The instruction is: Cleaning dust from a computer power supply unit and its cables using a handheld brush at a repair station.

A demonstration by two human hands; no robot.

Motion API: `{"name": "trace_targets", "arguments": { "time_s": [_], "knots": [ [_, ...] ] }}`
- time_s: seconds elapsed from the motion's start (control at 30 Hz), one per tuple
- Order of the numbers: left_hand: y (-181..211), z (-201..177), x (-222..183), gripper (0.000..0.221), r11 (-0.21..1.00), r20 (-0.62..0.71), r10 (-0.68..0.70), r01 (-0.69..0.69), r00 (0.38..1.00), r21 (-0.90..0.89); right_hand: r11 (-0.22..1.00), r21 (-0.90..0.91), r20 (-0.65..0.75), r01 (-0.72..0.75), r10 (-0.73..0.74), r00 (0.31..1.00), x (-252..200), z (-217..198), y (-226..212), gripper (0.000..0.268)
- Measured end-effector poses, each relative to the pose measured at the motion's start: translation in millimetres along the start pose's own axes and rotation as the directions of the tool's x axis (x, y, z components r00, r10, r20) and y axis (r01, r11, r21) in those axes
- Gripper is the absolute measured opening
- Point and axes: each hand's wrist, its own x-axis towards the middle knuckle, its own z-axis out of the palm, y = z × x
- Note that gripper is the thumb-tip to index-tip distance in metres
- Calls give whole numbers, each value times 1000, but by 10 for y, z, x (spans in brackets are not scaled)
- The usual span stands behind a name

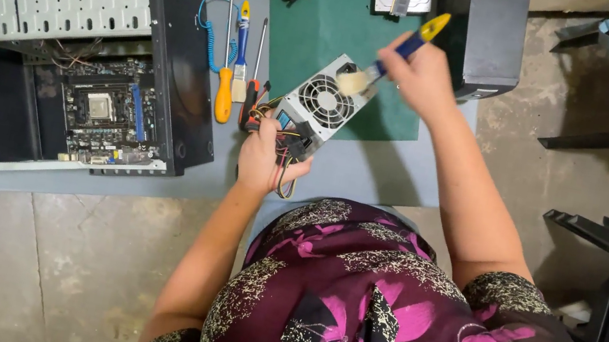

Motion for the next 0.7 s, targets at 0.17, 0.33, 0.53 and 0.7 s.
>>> {"name": "trace_targets", "arguments": {
  "time_s": [0.17, 0.33, 0.53, 0.7],
  "knots": [
    [26, 18, 4, 81, 999, -11, -14, 14, 1000, 35, 954, 288, 156, 77, -126, 980, -198, 76, -333, 16],
    [-22, -14, -1, 81, 999, 31, -9, 8, 999, 37, 992, 34, 163, 121, -125, 979, -76, -22, -300, 15],
    [0, -25, 5, 84, 999, 40, 4, -6, 999, 38, 892, 452, 366, 6, -191, 911, -252, -14, -447, 12],
    [32, -51, 4, 83, 1000, 70, -8, 6, 998, 28, 959, -267, 39, 99, -92, 995, -112, -152, -132, 24]
  ]
}}
